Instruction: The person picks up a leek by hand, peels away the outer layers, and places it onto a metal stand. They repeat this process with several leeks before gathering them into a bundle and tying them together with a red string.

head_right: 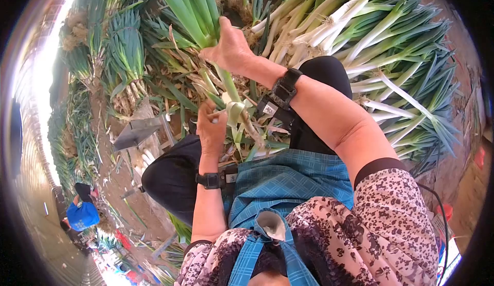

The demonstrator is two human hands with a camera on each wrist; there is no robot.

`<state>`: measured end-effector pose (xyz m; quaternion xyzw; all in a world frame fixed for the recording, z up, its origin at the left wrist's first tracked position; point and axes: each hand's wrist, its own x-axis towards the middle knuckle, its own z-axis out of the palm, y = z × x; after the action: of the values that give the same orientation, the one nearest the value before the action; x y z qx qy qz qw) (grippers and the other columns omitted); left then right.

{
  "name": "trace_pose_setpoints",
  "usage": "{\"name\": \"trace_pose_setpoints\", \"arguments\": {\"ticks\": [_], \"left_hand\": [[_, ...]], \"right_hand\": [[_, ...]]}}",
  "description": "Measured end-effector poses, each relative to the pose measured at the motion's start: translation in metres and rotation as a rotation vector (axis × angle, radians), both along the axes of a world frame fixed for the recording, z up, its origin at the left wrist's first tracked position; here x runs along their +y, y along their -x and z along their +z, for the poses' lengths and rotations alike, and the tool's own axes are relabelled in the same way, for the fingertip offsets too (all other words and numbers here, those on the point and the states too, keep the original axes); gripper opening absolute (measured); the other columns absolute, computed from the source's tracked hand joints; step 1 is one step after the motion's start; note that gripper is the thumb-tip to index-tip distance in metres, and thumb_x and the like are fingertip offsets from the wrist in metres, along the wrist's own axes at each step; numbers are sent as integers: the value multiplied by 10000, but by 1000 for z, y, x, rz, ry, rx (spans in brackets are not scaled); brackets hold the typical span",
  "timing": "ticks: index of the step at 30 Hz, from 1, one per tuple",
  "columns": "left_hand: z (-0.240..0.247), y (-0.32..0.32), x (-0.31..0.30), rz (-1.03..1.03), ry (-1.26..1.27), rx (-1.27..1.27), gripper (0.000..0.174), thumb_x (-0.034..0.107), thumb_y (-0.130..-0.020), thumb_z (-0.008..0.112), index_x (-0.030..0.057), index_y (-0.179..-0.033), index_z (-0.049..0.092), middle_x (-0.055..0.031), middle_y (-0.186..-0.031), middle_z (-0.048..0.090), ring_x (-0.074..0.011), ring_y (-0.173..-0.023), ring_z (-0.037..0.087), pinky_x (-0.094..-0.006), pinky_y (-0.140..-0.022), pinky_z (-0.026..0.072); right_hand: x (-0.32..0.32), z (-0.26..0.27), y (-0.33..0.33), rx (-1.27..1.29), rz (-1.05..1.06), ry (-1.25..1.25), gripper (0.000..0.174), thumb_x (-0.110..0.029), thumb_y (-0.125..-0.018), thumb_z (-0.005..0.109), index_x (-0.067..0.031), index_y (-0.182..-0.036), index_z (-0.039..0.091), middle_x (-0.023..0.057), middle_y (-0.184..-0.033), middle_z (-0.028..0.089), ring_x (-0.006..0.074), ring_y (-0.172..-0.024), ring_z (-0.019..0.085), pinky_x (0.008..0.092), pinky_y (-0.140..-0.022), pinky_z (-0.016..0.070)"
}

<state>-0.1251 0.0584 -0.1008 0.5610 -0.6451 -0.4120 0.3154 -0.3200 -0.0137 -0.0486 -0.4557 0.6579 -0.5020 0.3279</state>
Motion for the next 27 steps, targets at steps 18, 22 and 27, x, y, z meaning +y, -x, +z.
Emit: {"name": "trace_pose_setpoints", "arguments": {"ticks": [18, 22, 27], "left_hand": [[-60, -31, 83, -1124, 171, -897, 148, 154, -798, 556, 51, -751, 651, -144, -663, 641, -325, -664, 656, -428, -570, 509], [-32, -31, 64, -1166, -252, -691, 247, 262, -818, 597, 46, -863, 708, -129, -764, 684, -245, -665, 655, -362, -620, 513], [82, 38, 1, -533, 555, -179, 369, 223, -826, 665, 3, -1114, 595, -173, -980, 639, -302, -882, 620, -346, -785, 486]], "right_hand": [[-4, 25, 69, -85, -359, 123, 458, -141, -798, 711, 18, -1179, 512, 121, -934, 630, 166, -762, 623, 269, -662, 565], [-7, 16, 91, -234, -326, 271, 380, -153, -848, 659, 30, -1161, 547, 114, -884, 642, 159, -732, 638, 279, -571, 541], [15, 24, 78, -684, -128, 316, 298, -179, -893, 592, 33, -1101, 577, 95, -919, 628, 178, -735, 656, 271, -542, 500]]}}
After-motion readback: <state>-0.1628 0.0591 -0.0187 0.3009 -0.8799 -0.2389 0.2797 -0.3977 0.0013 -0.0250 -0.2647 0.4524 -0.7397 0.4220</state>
